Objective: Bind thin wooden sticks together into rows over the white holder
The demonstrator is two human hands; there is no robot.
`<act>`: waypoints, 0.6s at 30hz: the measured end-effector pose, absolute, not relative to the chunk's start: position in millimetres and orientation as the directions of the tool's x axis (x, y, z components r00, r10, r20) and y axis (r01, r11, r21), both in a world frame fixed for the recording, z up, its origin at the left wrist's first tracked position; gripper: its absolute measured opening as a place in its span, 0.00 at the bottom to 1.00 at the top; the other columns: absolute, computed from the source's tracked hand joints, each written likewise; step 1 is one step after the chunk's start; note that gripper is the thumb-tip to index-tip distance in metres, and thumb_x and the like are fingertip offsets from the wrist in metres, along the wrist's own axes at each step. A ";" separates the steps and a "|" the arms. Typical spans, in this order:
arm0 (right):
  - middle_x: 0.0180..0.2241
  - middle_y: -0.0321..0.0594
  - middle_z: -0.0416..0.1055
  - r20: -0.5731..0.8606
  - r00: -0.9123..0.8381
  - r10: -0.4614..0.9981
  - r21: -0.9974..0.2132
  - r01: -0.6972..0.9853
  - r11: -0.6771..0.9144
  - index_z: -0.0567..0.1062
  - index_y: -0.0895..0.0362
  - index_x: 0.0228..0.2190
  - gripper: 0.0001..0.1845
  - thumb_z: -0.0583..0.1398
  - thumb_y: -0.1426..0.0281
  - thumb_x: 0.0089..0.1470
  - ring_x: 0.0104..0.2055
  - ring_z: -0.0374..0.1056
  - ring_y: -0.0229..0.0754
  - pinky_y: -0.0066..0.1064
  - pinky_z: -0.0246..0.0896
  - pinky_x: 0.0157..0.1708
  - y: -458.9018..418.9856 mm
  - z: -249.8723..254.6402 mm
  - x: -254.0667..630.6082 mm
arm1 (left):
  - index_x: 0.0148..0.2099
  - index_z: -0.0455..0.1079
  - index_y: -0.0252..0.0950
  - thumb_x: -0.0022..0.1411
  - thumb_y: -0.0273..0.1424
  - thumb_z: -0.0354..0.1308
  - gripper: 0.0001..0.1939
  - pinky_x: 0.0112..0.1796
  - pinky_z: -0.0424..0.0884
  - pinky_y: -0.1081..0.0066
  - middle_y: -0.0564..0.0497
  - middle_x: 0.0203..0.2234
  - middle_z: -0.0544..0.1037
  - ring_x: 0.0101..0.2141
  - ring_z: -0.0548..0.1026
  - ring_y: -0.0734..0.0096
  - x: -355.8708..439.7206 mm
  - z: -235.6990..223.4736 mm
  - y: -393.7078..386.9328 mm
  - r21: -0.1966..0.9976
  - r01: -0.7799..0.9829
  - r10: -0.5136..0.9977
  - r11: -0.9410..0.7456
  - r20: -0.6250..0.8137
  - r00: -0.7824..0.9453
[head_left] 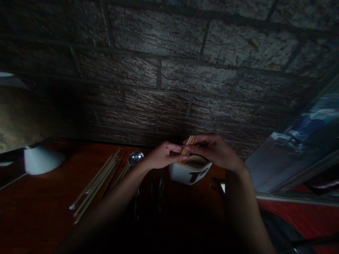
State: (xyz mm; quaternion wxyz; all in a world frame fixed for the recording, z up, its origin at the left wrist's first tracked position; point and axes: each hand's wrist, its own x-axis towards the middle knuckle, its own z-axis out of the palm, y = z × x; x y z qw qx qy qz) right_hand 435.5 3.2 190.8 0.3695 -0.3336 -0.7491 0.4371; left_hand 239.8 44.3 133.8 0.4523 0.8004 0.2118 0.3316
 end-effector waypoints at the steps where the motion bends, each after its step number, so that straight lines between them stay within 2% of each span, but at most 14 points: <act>1: 0.34 0.38 0.79 0.265 -0.502 0.823 -0.901 0.177 0.397 0.81 0.55 0.36 0.10 0.65 0.63 0.53 0.36 0.74 0.39 0.30 0.70 0.38 3.5 190.9 435.7 | 0.39 0.76 0.28 0.60 0.31 0.60 0.09 0.38 0.70 0.71 0.46 0.33 0.82 0.34 0.77 0.69 239.4 134.0 44.3 0.845 0.064 0.633 -0.531 0.345 0.693; 6: 0.35 0.39 0.79 0.272 -0.512 0.815 -0.889 0.189 0.416 0.81 0.56 0.36 0.10 0.65 0.64 0.53 0.38 0.74 0.39 0.31 0.69 0.41 5.4 190.9 437.5 | 0.38 0.77 0.27 0.62 0.31 0.59 0.10 0.33 0.67 0.74 0.48 0.30 0.80 0.31 0.74 0.71 237.6 135.3 44.6 0.770 0.132 0.608 -0.624 0.372 0.701; 12: 0.34 0.39 0.79 0.275 -0.499 0.822 -0.887 0.198 0.417 0.81 0.57 0.33 0.10 0.65 0.63 0.53 0.37 0.74 0.39 0.30 0.68 0.38 3.1 193.9 436.0 | 0.35 0.76 0.28 0.62 0.31 0.59 0.10 0.32 0.65 0.75 0.50 0.27 0.79 0.30 0.73 0.73 237.5 136.4 44.6 0.745 0.127 0.580 -0.655 0.387 0.717; 18: 0.35 0.40 0.79 0.265 -0.487 0.832 -0.891 0.207 0.405 0.80 0.57 0.35 0.11 0.66 0.63 0.52 0.37 0.74 0.39 0.30 0.68 0.38 1.4 194.8 434.5 | 0.37 0.76 0.28 0.63 0.32 0.59 0.11 0.33 0.66 0.75 0.49 0.29 0.79 0.31 0.73 0.72 237.2 135.7 45.3 0.749 0.139 0.586 -0.648 0.374 0.719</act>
